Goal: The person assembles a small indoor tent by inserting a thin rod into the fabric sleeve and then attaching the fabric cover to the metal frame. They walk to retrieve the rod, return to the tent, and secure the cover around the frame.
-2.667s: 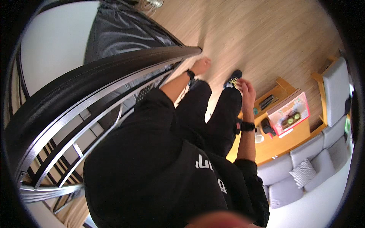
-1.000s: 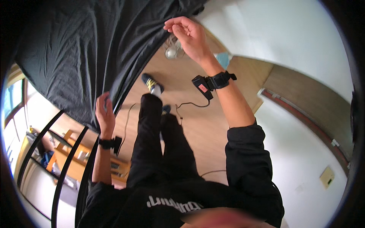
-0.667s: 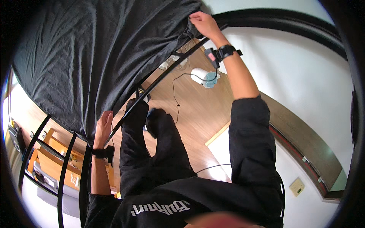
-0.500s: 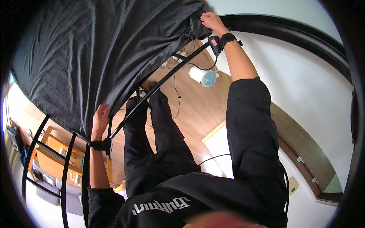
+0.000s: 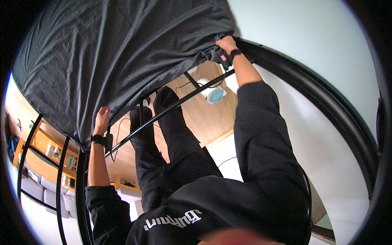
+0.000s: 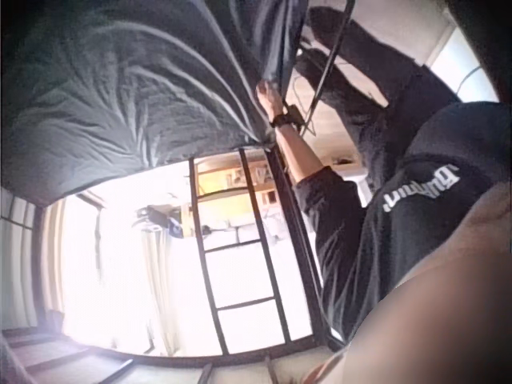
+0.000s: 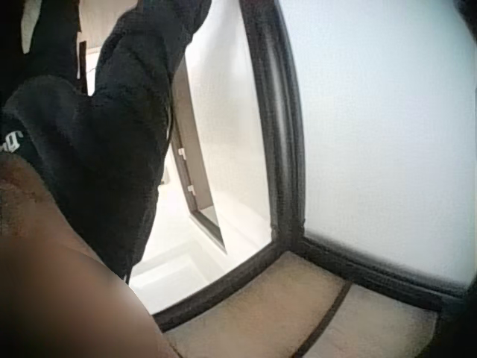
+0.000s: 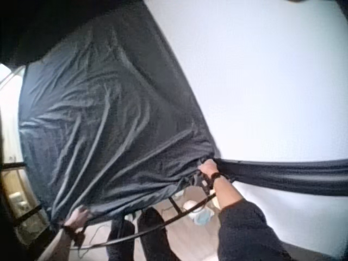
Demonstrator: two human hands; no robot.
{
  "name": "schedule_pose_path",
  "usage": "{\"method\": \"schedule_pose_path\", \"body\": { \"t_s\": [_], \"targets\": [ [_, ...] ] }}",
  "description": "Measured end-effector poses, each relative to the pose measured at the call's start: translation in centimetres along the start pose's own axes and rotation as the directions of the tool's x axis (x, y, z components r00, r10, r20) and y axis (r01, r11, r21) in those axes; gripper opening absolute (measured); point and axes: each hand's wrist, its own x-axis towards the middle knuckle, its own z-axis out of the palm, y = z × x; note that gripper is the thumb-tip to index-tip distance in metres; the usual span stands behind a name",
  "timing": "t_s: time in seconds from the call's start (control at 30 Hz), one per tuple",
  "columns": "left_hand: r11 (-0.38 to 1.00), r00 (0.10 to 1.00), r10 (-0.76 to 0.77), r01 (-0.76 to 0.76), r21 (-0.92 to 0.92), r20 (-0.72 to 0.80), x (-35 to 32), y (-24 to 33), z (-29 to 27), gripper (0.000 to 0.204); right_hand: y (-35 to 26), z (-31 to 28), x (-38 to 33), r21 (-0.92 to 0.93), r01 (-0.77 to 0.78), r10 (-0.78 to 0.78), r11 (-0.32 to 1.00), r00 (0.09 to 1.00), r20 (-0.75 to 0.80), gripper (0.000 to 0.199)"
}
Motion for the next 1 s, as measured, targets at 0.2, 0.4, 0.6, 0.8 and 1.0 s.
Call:
{"method": "schedule_pose_path", "body": {
  "t_s": [0.2,0.4,0.6,0.8,1.0],
  "targets": [
    [0.964,0.999,-0.013,0.025,0.263,-0.046,0.9,1.2,2.8,0.044,-0.6,-5.4,-5.4,0.768,-0.186,-0.023,0.612,0.967,0.252,0.008],
    [0.816,0.937,0.346,-0.277,0.508,-0.046,-0.8,7.2,4.5,0.056,-2.3,-8.8,-9.4,0.671,-0.314,-0.052,0.672,0.883,0.466,0.070],
    [0.686,0.819,0.561,-0.542,0.485,0.121,-0.3,14.7,7.2,0.063,-1.8,-6.3,-8.3,-0.636,0.261,0.094,0.727,0.879,0.468,0.065],
    [0.567,0.742,0.633,-0.639,0.520,0.222,1.7,20.9,12.1,0.068,0.5,-4.2,-6.3,0.601,-0.154,-0.085,0.784,0.933,0.351,0.053],
    [0.517,0.808,0.456,-0.582,0.628,0.373,2.0,22.7,15.2,0.091,-0.9,-5.2,-6.9,-0.193,0.168,-0.078,0.967,0.912,0.402,0.051]
  ]
}}
